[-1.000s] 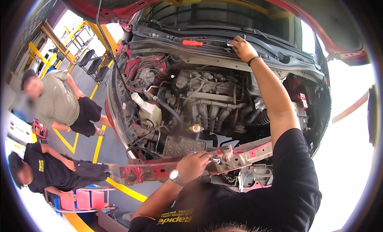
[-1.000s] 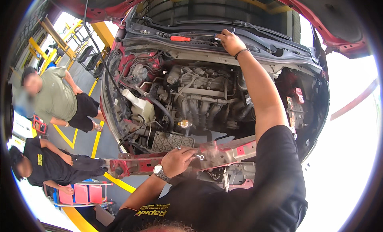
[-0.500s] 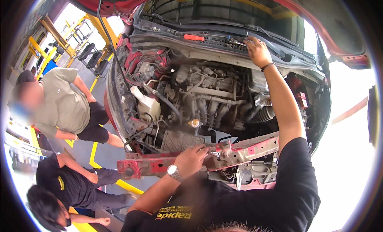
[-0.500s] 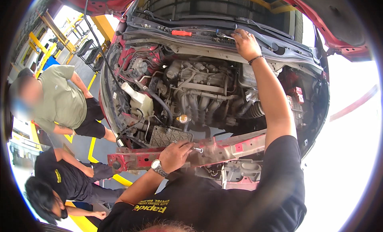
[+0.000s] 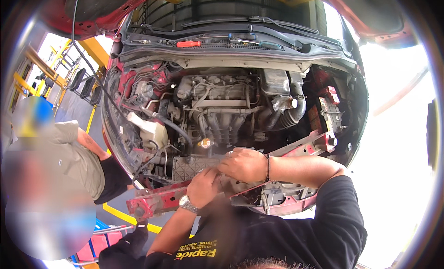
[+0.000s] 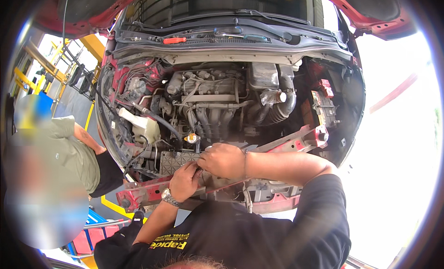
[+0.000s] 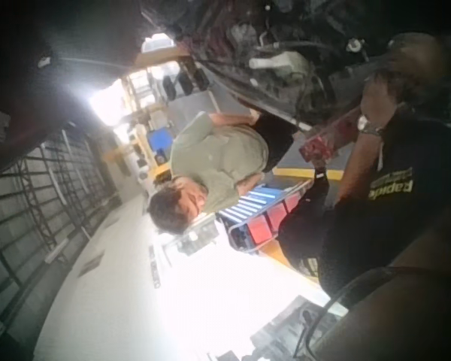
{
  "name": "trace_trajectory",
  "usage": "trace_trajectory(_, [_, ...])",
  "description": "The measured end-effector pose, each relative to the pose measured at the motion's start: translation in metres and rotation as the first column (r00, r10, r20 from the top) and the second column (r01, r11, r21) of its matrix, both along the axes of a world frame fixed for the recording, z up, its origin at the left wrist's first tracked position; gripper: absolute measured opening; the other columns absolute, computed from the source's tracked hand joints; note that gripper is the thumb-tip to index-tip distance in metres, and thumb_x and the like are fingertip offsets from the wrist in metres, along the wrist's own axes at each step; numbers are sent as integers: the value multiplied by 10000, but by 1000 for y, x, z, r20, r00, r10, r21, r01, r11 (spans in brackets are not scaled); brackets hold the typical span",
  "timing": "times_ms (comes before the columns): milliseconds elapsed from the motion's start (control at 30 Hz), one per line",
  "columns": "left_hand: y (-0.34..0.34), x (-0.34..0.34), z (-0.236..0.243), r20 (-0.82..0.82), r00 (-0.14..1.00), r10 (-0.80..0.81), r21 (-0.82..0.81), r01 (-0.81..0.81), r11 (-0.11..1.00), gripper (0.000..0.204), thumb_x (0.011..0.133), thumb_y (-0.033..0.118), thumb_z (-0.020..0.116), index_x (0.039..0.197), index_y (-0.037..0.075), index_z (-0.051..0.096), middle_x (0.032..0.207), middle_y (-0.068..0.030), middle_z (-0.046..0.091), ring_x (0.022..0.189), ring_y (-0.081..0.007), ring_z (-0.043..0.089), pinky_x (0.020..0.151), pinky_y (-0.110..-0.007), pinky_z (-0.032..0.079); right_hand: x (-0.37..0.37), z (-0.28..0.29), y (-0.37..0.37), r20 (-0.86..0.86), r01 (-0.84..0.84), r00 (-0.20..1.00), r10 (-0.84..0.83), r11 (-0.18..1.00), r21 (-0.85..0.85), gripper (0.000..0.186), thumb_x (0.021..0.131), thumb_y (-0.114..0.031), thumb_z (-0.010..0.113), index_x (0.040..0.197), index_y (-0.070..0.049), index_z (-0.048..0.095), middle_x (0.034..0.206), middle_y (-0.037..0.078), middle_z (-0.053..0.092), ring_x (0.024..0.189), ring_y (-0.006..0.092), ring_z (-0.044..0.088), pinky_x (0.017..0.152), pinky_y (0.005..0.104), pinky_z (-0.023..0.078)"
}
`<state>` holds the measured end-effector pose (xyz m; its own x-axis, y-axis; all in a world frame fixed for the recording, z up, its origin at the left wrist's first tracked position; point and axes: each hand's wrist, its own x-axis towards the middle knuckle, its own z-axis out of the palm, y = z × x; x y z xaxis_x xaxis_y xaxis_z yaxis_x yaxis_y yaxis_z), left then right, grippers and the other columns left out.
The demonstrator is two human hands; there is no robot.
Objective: The person removes a red metal frame from the front of a car, retrieves a socket wrench from a toolbox, and then reattaches the frame to the vehicle's engine bay using the tool.
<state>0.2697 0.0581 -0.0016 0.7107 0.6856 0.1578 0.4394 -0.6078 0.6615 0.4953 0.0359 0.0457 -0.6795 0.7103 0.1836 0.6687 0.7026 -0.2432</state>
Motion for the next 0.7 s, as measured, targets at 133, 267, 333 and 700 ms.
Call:
trace_trajectory(133, [1,1,1,36,999,38,-40,-37,999,336,928,179,667,1191,-24,615,1061,-230,674,928,-428,662,811,-471,538,8,-1,10,50,-44,997,51,989,-143,248,800,-238,694,949,-55,618,911,93,655,928,296,671,809,417,531])
trace_trajectory(267, [2,1,2,114,988,106,-39,-102,994,474,916,260,717,1270,-26,584,1074,-229,681,903,-415,677,808,-449,544,25,7,28,-148,-46,989,20,984,-171,245,851,-181,675,1050,-43,644,1006,134,653,944,337,648,865,421,527])
trace_trajectory(333, [2,0,2,122,983,137,-180,-114,977,545,908,296,732,1314,-22,556,1081,-220,686,906,-404,682,809,-436,545,55,18,51,-245,25,969,-22,1000,8,251,877,-168,688,1092,-41,659,1064,154,653,1004,364,631,901,436,523])
trace_trajectory(700, [-4,2,2,-171,985,6,35,0,999,523,927,420,658,1315,75,592,1153,-150,686,965,-372,678,839,-449,556,299,49,204,-424,929,369,-827,338,148,238,956,-265,662,1168,-164,703,1107,163,665,1060,384,642,921,442,511])
